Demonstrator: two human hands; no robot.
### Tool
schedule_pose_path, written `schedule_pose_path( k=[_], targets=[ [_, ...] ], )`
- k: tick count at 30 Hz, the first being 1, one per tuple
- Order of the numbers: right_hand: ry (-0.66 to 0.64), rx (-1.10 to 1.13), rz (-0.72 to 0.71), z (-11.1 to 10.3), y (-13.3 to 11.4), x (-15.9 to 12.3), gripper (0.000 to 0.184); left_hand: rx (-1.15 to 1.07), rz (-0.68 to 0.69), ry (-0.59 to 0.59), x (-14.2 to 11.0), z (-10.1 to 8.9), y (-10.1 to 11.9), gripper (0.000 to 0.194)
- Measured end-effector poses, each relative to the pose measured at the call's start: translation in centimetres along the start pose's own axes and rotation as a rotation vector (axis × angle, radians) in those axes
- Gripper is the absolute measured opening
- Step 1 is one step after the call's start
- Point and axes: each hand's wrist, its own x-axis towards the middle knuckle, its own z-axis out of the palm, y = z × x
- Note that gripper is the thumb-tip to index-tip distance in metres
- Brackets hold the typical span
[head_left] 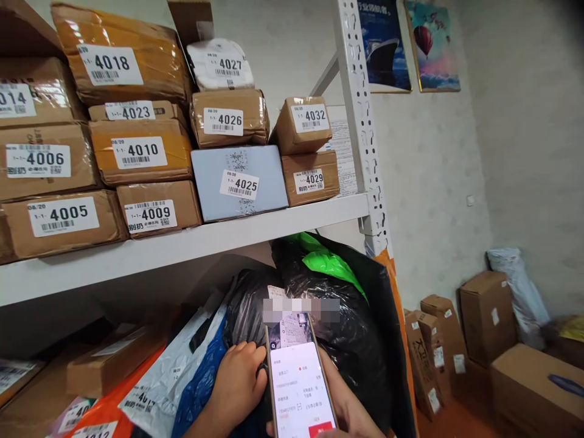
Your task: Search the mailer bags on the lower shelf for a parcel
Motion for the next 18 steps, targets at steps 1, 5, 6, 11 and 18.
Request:
schedule_pose_path(
  k=[1,5,6,11,18],
  targets=[
    [0.006,-0.005,0.003,-0.1,0.0,-0.2,0.115,-0.008,0.002,0.005,0.0,0.0,-0.1,0.015],
    [0.038,0.007,-0.004,0.0,0.0,-0.9,0.111,-0.006,0.007,0.02,-0.2,0.1,-0.2,0.021],
    [0.043,-0.002,0.002,0.0,-0.1,-0.9,0.11,-0.004,0.01,0.022,-0.2,0.0,-0.1,0.023],
    [0.046,-0.001,0.004,0.0,-0.4,-1.1,0.113,-0.014,0.016,0.01,-0.2,-0.2,0.1,0.025],
    [0.136,0.009,-0.015,-1.1,1.5,-1.4,0.119,-0.045,-0.025,-0.019,-0.5,-1.0,0.7,0.02]
  ],
)
